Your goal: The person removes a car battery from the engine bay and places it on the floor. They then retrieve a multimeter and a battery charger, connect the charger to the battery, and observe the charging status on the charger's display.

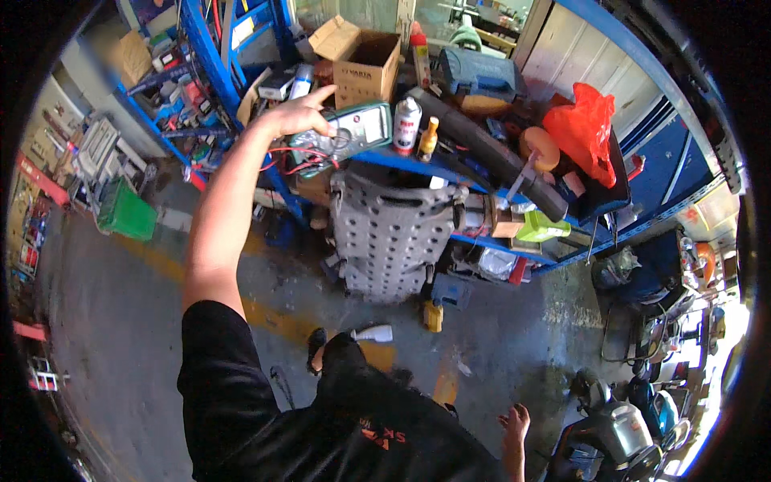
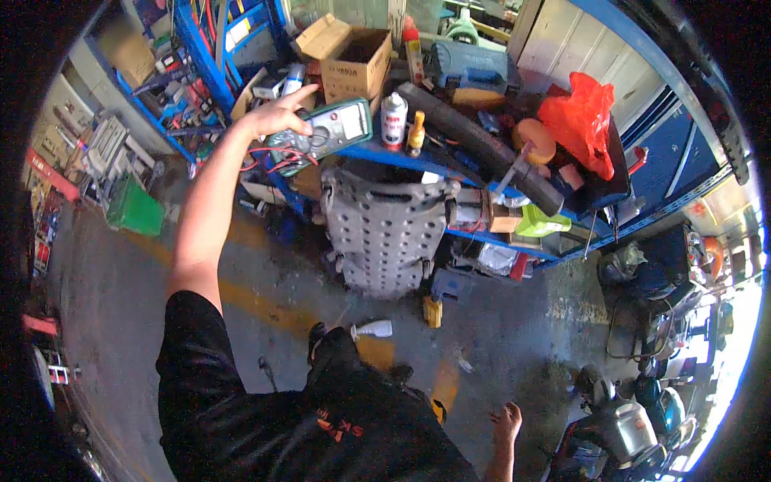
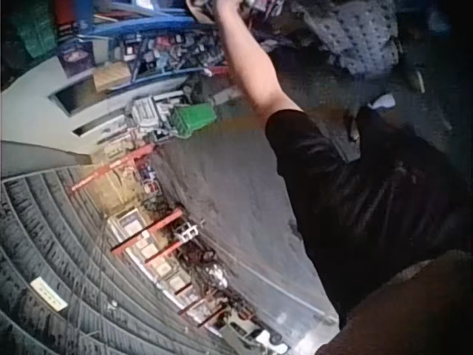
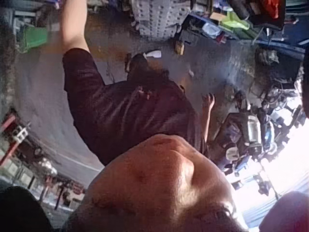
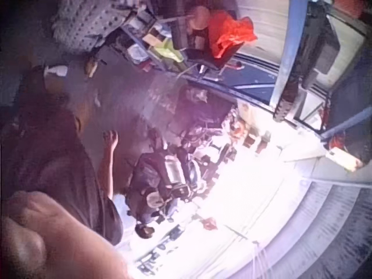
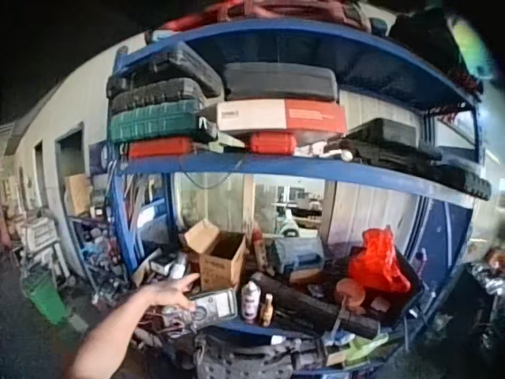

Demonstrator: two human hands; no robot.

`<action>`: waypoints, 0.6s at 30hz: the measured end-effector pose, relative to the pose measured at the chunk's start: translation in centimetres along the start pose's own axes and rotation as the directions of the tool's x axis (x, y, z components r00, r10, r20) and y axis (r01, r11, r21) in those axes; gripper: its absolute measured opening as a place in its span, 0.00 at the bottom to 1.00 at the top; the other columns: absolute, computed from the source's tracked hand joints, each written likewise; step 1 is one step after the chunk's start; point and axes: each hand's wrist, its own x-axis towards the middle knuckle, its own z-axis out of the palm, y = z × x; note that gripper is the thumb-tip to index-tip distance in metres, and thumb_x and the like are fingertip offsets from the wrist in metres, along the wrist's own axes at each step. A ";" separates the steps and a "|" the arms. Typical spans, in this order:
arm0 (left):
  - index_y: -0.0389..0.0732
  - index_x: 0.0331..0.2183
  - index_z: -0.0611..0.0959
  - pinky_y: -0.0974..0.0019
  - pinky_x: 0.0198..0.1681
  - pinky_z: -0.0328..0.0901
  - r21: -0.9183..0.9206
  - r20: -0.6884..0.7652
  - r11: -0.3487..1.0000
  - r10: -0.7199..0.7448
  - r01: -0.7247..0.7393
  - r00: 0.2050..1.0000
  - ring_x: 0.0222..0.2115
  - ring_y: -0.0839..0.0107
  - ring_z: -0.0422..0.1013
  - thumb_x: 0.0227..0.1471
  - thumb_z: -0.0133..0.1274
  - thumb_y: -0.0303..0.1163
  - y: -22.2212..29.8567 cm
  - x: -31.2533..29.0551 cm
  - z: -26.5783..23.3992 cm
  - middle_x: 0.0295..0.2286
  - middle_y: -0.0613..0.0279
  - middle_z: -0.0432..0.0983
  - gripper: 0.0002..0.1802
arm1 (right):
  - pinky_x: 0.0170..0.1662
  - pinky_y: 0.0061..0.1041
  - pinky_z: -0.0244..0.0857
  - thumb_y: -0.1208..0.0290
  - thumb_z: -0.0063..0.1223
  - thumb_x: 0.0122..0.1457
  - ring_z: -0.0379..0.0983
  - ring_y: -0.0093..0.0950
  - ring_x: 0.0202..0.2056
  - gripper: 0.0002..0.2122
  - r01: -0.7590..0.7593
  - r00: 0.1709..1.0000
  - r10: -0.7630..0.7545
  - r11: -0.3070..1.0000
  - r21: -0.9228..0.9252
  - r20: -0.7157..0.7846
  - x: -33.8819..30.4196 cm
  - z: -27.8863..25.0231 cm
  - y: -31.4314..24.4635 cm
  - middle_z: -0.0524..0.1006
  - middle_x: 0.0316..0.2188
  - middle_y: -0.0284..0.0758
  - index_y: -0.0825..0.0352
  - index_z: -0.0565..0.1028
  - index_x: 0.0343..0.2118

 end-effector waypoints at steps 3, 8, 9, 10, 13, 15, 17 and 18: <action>0.38 0.67 0.48 0.61 0.63 0.53 -0.033 0.103 0.996 0.086 -0.083 0.991 0.62 0.55 0.55 0.36 0.66 0.34 -1.6 6.5 -1.7 0.63 0.46 0.53 0.62 | 0.27 0.31 0.70 0.74 0.48 0.62 0.75 0.28 0.24 0.14 0.046 0.999 -0.046 0.999 -0.008 -0.028 1.1 2.7 -1.5 0.73 0.32 0.37 0.70 0.70 0.50; 0.35 0.66 0.43 0.63 0.57 0.61 0.128 0.255 0.966 0.187 -0.224 0.949 0.55 0.60 0.64 0.33 0.69 0.33 -5.9 15.2 -6.4 0.61 0.44 0.57 0.67 | 0.32 0.26 0.71 0.76 0.50 0.59 0.74 0.23 0.26 0.15 0.408 0.912 -0.399 0.909 -0.089 0.099 0.2 23.0 -17.5 0.74 0.29 0.34 0.70 0.70 0.50; 0.34 0.66 0.44 0.61 0.56 0.63 0.131 0.273 0.956 0.219 -0.262 0.937 0.54 0.57 0.66 0.32 0.69 0.34 -6.2 16.2 -7.3 0.60 0.42 0.59 0.67 | 0.34 0.25 0.71 0.75 0.51 0.59 0.74 0.24 0.28 0.16 0.450 0.891 -0.441 0.888 -0.095 0.105 -1.3 27.7 -20.7 0.75 0.30 0.35 0.70 0.70 0.51; 0.34 0.66 0.44 0.60 0.54 0.64 0.129 0.289 0.945 0.254 -0.300 0.923 0.53 0.55 0.68 0.32 0.70 0.34 -6.6 17.1 -8.2 0.58 0.40 0.62 0.68 | 0.36 0.25 0.71 0.74 0.52 0.59 0.75 0.24 0.29 0.17 0.495 0.868 -0.483 0.860 -0.127 0.115 -2.8 31.0 -24.0 0.75 0.31 0.35 0.70 0.70 0.51; 0.32 0.63 0.51 0.53 0.52 0.67 0.378 0.211 0.847 0.314 -0.373 0.926 0.47 0.46 0.72 0.31 0.69 0.36 -7.9 15.6 -5.8 0.50 0.32 0.69 0.62 | 0.39 0.24 0.71 0.74 0.53 0.60 0.76 0.23 0.33 0.17 0.544 0.814 -0.508 0.837 -0.063 0.282 -8.6 39.9 -29.8 0.77 0.33 0.37 0.70 0.70 0.52; 0.32 0.59 0.56 0.52 0.51 0.67 0.478 0.278 0.810 0.225 -0.338 0.934 0.43 0.44 0.74 0.35 0.65 0.39 -5.1 12.3 -4.8 0.46 0.32 0.72 0.54 | 0.39 0.24 0.70 0.74 0.53 0.60 0.75 0.22 0.33 0.17 0.603 0.770 -0.530 0.787 -0.131 0.356 -10.6 42.5 -32.2 0.78 0.31 0.36 0.70 0.71 0.51; 0.32 0.58 0.56 0.52 0.48 0.69 0.511 0.247 0.770 0.294 -0.382 0.923 0.40 0.44 0.76 0.39 0.61 0.41 -6.6 9.4 -4.6 0.43 0.34 0.75 0.50 | 0.39 0.23 0.70 0.73 0.54 0.59 0.75 0.21 0.34 0.17 0.617 0.761 -0.529 0.769 -0.167 0.376 -12.2 45.6 -35.9 0.78 0.29 0.34 0.69 0.72 0.50; 0.32 0.58 0.55 0.51 0.47 0.69 0.481 0.259 0.780 0.309 -0.400 0.915 0.40 0.44 0.76 0.40 0.61 0.41 -8.4 9.0 -4.6 0.42 0.34 0.76 0.49 | 0.40 0.22 0.69 0.72 0.55 0.58 0.75 0.20 0.34 0.16 0.647 0.732 -0.570 0.753 -0.120 0.374 -13.7 48.1 -38.6 0.78 0.28 0.33 0.70 0.72 0.49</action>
